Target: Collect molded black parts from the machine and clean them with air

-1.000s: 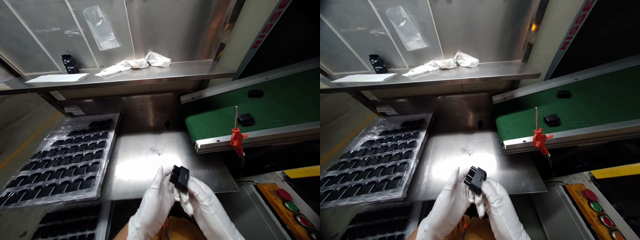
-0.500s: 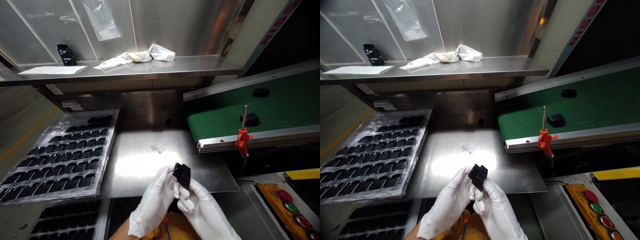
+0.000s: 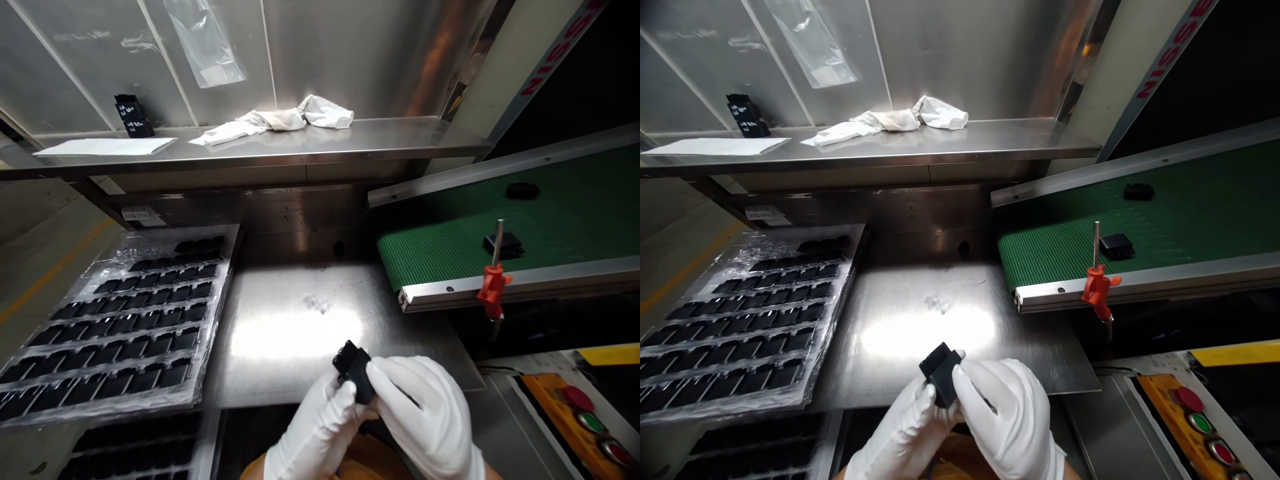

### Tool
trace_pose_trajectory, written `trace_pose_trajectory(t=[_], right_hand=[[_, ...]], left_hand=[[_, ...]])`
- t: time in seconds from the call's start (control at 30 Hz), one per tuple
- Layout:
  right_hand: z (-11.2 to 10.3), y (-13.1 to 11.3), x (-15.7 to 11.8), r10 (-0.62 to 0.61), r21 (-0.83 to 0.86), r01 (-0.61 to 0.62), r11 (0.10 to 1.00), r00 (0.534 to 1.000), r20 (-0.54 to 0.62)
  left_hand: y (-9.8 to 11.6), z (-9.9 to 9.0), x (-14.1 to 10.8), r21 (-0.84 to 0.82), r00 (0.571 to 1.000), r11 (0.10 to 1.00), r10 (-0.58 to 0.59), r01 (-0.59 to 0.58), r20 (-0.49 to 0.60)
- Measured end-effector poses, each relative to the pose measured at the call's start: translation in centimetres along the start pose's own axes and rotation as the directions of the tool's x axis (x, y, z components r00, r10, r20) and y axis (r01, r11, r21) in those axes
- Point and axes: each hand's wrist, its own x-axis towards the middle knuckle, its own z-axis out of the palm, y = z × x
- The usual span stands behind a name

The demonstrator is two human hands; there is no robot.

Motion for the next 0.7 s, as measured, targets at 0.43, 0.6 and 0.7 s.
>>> trace_pose_trajectory(t=[0.43,0.6,0.7], right_hand=[[0.3,-1.4,1.2,-0.093,0.015,0.094,0.995,0.995,-0.038],[1.7,-1.8,1.1,-0.015,0.094,0.017,0.995,1.0,-0.017],[2.4,-2.4,1.3,0.095,0.203,-0.096,0.974,0.995,0.016]], left_hand=[[1.9,-1.4,-0.9,0.219,1.0,0.975,-0.027,0.024,0.01],[1.2,-1.2,-0.5,0.105,0.993,0.993,0.062,-0.051,-0.096],[0.3,-1.6,0.0,-0.091,0.99,0.991,0.089,-0.099,-0.109]])
